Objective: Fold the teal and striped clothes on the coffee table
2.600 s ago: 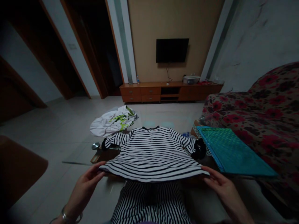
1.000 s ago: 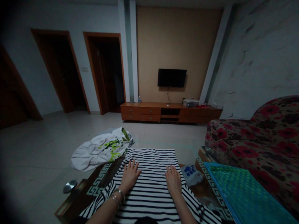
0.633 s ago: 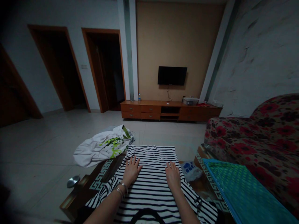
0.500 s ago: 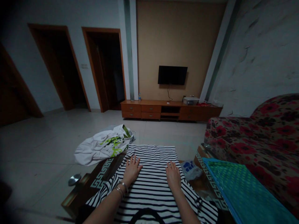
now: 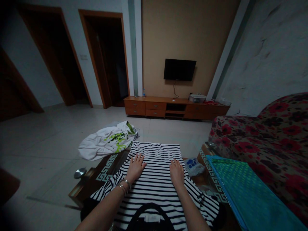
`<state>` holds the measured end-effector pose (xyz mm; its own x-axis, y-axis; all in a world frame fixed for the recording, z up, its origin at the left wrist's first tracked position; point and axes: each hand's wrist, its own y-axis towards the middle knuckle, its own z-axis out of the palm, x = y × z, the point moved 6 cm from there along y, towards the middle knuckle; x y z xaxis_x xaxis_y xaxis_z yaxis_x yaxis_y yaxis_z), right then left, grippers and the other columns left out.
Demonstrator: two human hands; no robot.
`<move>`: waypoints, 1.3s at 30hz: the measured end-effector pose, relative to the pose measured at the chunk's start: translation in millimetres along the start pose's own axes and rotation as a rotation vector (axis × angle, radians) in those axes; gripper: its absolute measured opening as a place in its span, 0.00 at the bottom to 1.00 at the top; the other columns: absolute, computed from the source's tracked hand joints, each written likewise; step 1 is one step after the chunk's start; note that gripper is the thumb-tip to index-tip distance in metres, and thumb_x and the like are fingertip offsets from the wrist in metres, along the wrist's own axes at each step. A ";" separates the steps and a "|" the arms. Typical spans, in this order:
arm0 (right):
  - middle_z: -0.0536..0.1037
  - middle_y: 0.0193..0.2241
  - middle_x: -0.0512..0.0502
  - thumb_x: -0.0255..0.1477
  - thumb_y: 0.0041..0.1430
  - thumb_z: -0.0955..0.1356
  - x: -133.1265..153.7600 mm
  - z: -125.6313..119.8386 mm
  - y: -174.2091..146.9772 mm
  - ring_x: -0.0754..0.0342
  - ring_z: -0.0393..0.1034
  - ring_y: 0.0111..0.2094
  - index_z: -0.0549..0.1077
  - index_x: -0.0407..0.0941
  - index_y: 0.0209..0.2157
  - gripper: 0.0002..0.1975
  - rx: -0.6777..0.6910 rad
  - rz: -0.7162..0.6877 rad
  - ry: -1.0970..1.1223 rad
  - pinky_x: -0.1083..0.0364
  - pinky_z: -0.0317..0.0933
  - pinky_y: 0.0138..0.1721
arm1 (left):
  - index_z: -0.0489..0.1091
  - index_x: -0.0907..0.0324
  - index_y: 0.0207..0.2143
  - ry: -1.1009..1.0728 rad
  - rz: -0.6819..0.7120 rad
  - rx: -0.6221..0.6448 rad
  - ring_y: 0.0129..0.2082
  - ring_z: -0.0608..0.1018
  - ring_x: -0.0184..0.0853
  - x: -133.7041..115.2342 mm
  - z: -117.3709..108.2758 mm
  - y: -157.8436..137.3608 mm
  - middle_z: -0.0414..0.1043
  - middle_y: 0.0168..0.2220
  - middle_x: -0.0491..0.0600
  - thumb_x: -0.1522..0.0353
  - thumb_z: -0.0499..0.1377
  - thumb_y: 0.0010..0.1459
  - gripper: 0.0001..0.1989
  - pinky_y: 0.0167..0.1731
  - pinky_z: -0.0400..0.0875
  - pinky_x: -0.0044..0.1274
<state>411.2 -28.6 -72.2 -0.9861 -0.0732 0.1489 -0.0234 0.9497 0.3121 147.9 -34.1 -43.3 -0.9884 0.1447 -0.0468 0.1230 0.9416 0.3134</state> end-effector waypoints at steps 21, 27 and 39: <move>0.59 0.63 0.42 0.33 0.66 0.54 -11.8 2.5 -18.4 0.44 0.48 0.64 0.63 0.44 0.60 0.24 0.078 0.121 -0.023 0.43 0.43 0.61 | 0.60 0.45 0.60 -0.054 0.090 0.055 0.65 0.52 0.52 -36.3 8.1 15.2 0.54 0.65 0.52 0.54 0.48 0.63 0.24 0.58 0.48 0.49; 0.60 0.62 0.41 0.32 0.66 0.55 -23.0 22.7 56.9 0.45 0.48 0.64 0.64 0.43 0.59 0.23 0.036 0.117 0.009 0.44 0.43 0.61 | 0.60 0.47 0.60 -0.030 0.086 0.043 0.63 0.54 0.54 -34.5 37.7 95.4 0.54 0.64 0.55 0.55 0.48 0.63 0.24 0.57 0.49 0.49; 0.64 0.60 0.43 0.33 0.67 0.55 -66.2 55.3 157.7 0.46 0.53 0.62 0.65 0.45 0.57 0.21 -0.016 0.008 -0.002 0.46 0.46 0.59 | 0.55 0.50 0.63 -0.017 0.081 0.057 0.64 0.53 0.50 -14.9 57.7 141.4 0.53 0.65 0.53 0.52 0.42 0.64 0.28 0.58 0.49 0.45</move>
<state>463.6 142.8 -84.7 -0.9866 -0.0651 0.1495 -0.0130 0.9454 0.3257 185.1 114.4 -53.0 -0.9734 0.2256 -0.0398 0.2077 0.9424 0.2621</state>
